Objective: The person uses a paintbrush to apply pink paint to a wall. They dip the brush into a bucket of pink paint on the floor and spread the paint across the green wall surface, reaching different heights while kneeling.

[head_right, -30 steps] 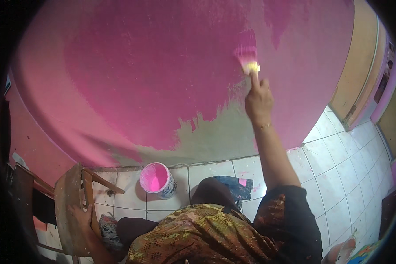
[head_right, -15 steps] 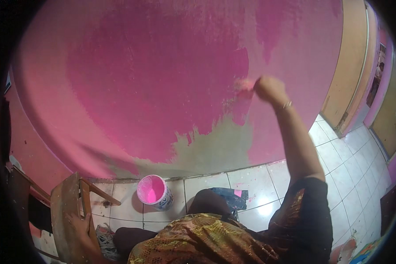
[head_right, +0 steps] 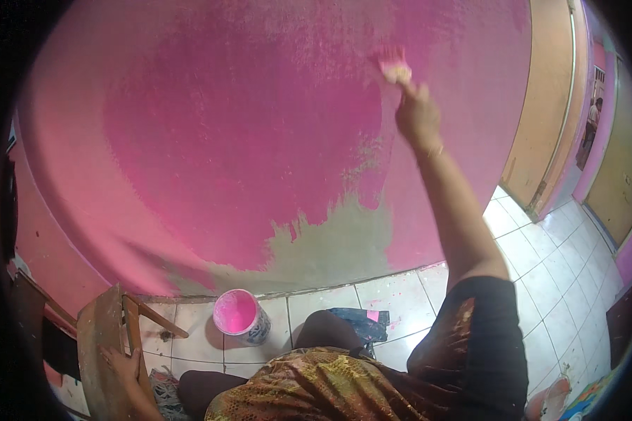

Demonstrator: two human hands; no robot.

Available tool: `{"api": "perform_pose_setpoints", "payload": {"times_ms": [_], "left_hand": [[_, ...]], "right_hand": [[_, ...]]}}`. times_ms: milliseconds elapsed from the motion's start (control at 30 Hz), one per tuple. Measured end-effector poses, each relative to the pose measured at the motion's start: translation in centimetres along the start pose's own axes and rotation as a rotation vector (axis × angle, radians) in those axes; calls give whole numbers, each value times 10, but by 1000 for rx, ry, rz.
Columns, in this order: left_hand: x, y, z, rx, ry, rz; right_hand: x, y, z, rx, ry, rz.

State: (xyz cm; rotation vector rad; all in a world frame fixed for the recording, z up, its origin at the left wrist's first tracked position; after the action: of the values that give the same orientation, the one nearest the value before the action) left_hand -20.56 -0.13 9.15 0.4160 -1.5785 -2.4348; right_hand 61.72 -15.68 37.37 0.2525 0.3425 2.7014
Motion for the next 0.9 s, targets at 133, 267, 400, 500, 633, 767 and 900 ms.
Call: {"api": "perform_pose_setpoints", "payload": {"times_ms": [133,267,400,500,633,767,900], "left_hand": [[-10,3,-3,10,-17,4],[0,0,1,13,-12,6],[1,2,2,55,-16,12],[1,1,1,42,-6,29],[1,-4,5,34,1,6],[5,-2,2,29,4,11],[6,-7,5,62,29,-14]], "right_hand": [[-10,-15,-122,274,-137,56],[-10,5,-159,631,-241,115],[-17,-4,-128,951,-115,52],[-1,-3,-47,906,-22,-33],[2,26,74,596,-100,-153],[32,69,108,326,-221,35],[41,87,113,-56,-211,-138]]}}
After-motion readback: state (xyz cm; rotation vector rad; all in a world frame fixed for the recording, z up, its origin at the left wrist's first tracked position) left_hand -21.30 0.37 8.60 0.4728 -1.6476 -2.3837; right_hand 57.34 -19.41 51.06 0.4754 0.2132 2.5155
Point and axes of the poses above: each hand's wrist, its own z-axis towards the middle knuckle, its own y-axis out of the back of the hand, x = y × z, the point moved 5 cm from there along z, towards the middle knuckle, and after that the axes turned 5 degrees about z, right-handed, at the moved point
